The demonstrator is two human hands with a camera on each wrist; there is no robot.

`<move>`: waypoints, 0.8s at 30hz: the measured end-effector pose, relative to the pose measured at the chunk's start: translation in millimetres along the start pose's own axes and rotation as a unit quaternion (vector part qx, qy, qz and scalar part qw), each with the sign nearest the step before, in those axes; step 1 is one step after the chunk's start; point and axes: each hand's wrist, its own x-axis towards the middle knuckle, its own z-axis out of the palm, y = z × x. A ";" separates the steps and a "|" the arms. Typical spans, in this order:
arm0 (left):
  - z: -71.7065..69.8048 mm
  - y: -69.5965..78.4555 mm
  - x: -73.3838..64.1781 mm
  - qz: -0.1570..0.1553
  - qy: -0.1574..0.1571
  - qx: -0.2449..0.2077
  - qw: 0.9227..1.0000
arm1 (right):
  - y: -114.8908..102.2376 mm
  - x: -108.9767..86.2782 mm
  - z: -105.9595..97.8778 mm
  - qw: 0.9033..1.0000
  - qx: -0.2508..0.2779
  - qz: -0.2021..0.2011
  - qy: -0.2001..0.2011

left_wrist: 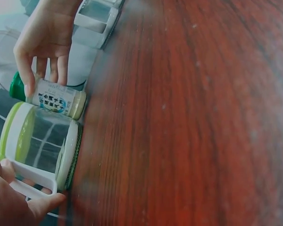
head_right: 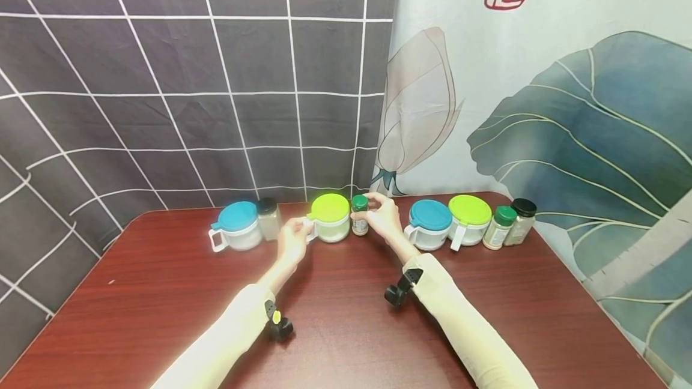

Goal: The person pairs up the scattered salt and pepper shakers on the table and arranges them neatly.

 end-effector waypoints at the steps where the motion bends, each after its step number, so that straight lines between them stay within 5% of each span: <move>1: -0.2 -0.2 0.3 0.000 -0.001 0.000 1.000 | -0.2 -0.3 0.0 1.000 -0.001 0.000 0.000; 24: -5.1 -6.0 4.1 0.038 -0.032 -0.003 0.999 | 5.7 0.7 0.5 0.999 0.022 0.018 -0.028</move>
